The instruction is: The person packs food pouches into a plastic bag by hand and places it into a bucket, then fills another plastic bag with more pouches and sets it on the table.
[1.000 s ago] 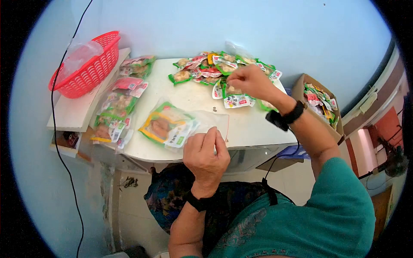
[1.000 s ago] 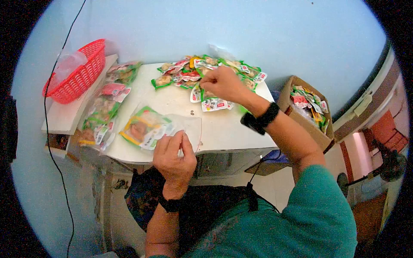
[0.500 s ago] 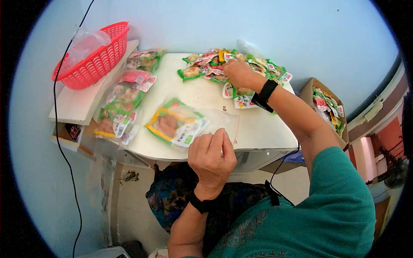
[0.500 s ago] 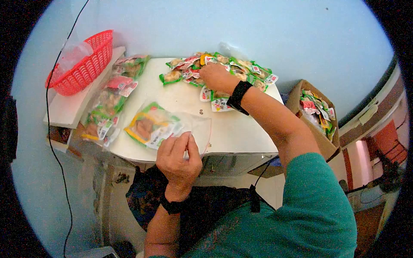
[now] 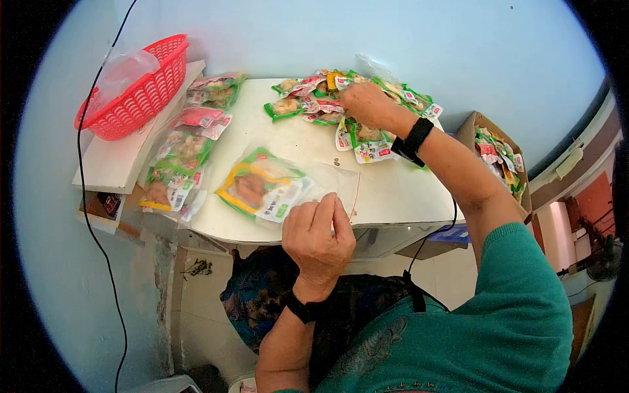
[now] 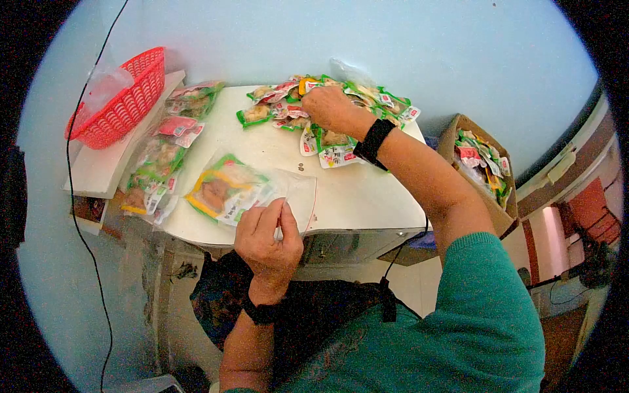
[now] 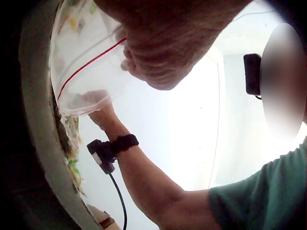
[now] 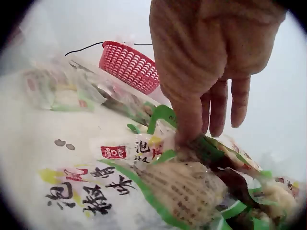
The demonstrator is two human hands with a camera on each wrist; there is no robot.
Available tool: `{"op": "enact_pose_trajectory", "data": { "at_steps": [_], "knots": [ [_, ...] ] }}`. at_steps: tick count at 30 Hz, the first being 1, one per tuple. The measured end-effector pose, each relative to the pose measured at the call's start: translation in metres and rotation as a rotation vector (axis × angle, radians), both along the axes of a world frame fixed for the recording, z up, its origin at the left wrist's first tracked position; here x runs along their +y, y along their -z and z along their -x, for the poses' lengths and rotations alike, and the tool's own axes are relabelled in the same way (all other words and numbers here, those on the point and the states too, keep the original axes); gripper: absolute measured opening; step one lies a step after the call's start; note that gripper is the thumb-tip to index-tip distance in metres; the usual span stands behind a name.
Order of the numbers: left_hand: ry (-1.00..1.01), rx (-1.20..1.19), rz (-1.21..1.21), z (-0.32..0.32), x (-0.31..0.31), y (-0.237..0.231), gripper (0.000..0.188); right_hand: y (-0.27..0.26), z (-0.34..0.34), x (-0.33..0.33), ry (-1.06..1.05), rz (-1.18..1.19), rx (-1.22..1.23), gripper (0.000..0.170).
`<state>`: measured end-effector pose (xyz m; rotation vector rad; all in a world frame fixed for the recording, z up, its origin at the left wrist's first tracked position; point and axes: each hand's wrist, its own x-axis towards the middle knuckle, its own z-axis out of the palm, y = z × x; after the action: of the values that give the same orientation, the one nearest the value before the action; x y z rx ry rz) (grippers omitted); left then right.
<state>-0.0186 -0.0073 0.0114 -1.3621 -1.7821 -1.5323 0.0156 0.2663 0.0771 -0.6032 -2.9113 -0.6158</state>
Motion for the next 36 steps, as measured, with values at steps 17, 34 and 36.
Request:
{"op": "enact_pose_trajectory", "data": {
  "at_steps": [17, 34, 36],
  "knots": [
    [-0.028, -0.006, 0.004, 0.002, 0.001, 0.003, 0.008, -0.045, -0.051, -0.053, 0.051, 0.534, 0.460, 0.020],
    [-0.068, 0.156, 0.122, -0.011, -0.002, 0.005, 0.010, 0.037, -0.235, -0.149, 0.330, 1.073, 1.133, 0.049],
    [-0.095, 0.221, 0.166, -0.014, -0.006, 0.007, 0.010, 0.038, -0.241, -0.149, 0.416, 1.056, 1.069, 0.082]
  ]
}}
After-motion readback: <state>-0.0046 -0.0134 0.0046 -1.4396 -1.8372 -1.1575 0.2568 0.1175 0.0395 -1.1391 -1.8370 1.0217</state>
